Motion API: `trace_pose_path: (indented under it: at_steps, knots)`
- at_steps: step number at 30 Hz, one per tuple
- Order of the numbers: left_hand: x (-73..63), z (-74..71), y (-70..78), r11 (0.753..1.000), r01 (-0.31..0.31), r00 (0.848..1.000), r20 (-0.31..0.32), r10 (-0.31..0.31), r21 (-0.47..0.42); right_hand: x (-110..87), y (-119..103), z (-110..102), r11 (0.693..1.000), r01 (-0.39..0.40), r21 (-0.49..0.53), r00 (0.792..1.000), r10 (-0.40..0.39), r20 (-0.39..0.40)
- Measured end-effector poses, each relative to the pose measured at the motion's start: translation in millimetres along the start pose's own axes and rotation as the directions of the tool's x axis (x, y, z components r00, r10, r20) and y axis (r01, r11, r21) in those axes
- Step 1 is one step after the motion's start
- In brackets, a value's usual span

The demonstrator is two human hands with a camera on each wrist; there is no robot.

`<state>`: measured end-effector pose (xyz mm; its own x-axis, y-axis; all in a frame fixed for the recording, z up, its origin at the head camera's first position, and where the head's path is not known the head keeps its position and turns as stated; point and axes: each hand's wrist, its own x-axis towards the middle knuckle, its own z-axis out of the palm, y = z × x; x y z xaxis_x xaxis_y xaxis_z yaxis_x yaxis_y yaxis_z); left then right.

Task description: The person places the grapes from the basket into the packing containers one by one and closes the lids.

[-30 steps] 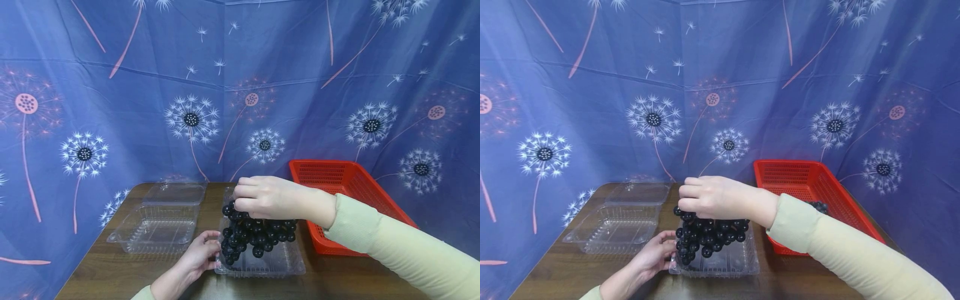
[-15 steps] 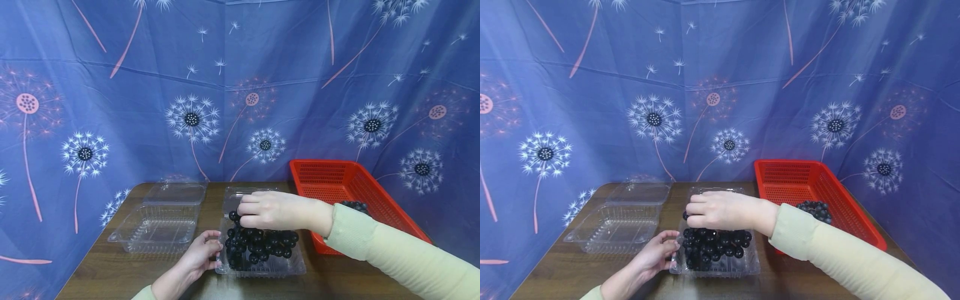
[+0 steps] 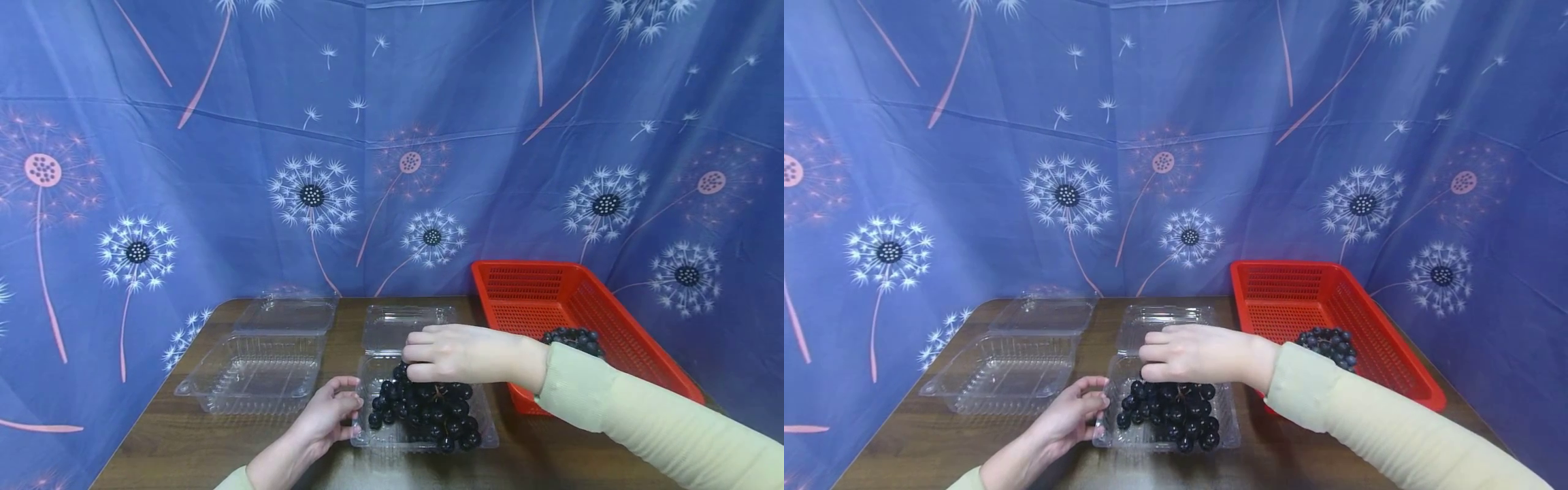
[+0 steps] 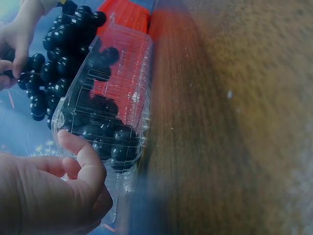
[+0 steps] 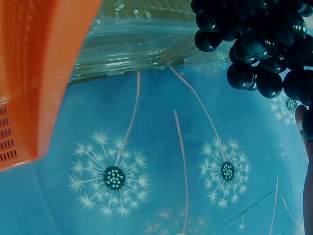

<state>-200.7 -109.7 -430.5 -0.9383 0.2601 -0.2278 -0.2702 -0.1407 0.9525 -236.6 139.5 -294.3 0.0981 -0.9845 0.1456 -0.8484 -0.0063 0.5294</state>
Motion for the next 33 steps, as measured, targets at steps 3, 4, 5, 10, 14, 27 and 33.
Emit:
trace_pose_path:
  at_steps: [3, 4, 5, 10, 14, 27, 33]
  knots:
    - [-0.5, 0.4, 0.5, 1.000, 0.000, 1.000, 0.002, 0.000, -0.006, -2.6, -1.7, 5.6, 1.000, 0.001, -0.004, 1.000, -0.001, 0.015]
    - [-0.5, 0.4, 0.5, 1.000, 0.000, 1.000, 0.002, 0.000, -0.008, -3.2, -1.9, 7.0, 1.000, 0.004, -0.011, 1.000, -0.003, 0.019]
    - [-0.4, 0.3, 0.4, 1.000, 0.000, 1.000, 0.002, 0.000, -0.010, -4.2, -2.1, 8.3, 1.000, 0.001, -0.013, 1.000, -0.001, 0.027]
    - [-0.1, -0.3, 0.1, 1.000, 0.001, 1.000, 0.005, 0.000, -0.013, -10.5, -2.1, 14.0, 0.999, -0.013, -0.047, 0.998, 0.016, 0.065]
    - [-0.5, -0.2, 0.4, 1.000, 0.003, 1.000, 0.007, -0.003, -0.015, -15.7, -3.4, 18.3, 0.998, -0.045, -0.037, 0.992, 0.049, 0.119]
    - [-0.3, -0.5, 0.4, 1.000, 0.009, 1.000, 0.002, -0.009, -0.014, -20.5, -16.7, 21.6, 0.997, -0.037, -0.074, 0.994, 0.044, 0.103]
    - [-1.4, -0.4, 0.7, 1.000, 0.010, 1.000, 0.014, -0.010, -0.012, -23.0, -23.9, 21.3, 0.995, -0.045, -0.089, 0.995, 0.053, 0.085]
